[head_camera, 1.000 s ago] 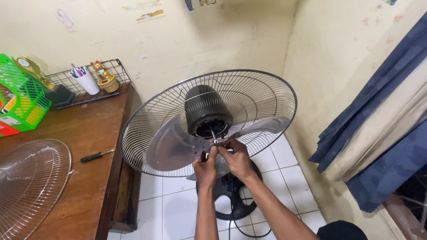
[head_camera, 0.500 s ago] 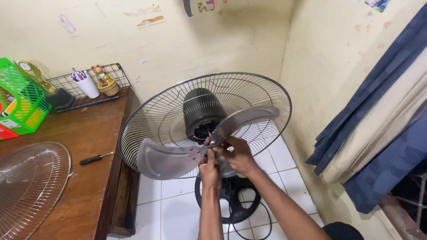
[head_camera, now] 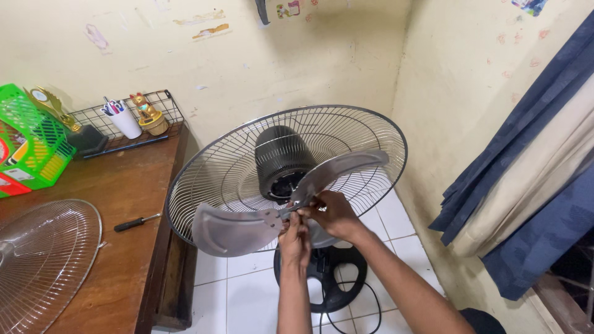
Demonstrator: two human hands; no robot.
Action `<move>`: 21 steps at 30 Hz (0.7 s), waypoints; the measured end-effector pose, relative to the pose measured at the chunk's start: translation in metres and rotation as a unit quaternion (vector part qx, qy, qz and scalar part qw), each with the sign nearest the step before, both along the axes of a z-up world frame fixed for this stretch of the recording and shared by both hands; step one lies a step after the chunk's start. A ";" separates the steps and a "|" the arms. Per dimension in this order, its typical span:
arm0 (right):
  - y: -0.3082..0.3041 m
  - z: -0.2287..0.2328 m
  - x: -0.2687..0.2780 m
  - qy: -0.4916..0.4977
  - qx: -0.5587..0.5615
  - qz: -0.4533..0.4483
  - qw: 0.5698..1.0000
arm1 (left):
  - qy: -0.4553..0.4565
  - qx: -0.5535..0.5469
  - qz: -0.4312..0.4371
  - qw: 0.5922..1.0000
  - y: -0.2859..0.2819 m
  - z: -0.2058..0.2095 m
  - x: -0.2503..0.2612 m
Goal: The person assembles a standing electric fan by attaching the rear cage, inserting the fan blades, securing the motor housing, and fitting the front cage. The person uses a screwdriver to tighten the central nut and aligns the components by hand.
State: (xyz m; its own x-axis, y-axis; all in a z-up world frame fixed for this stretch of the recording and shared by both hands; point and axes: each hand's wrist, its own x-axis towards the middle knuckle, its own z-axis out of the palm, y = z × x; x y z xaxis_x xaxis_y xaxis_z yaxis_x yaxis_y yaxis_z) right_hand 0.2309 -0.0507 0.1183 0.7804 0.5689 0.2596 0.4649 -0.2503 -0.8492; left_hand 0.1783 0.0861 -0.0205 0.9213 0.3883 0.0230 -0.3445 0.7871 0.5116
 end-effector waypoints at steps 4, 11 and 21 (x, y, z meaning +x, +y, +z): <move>-0.005 0.014 -0.004 -0.131 -0.085 -0.051 0.986 | -0.039 -0.083 -0.036 0.995 -0.007 -0.018 0.010; 0.007 -0.016 -0.016 -0.005 0.123 -0.044 0.991 | 0.103 0.115 0.016 0.988 0.018 0.015 -0.003; 0.008 -0.018 -0.015 -0.009 0.189 0.017 0.982 | 0.184 0.350 0.088 0.914 0.019 0.059 -0.020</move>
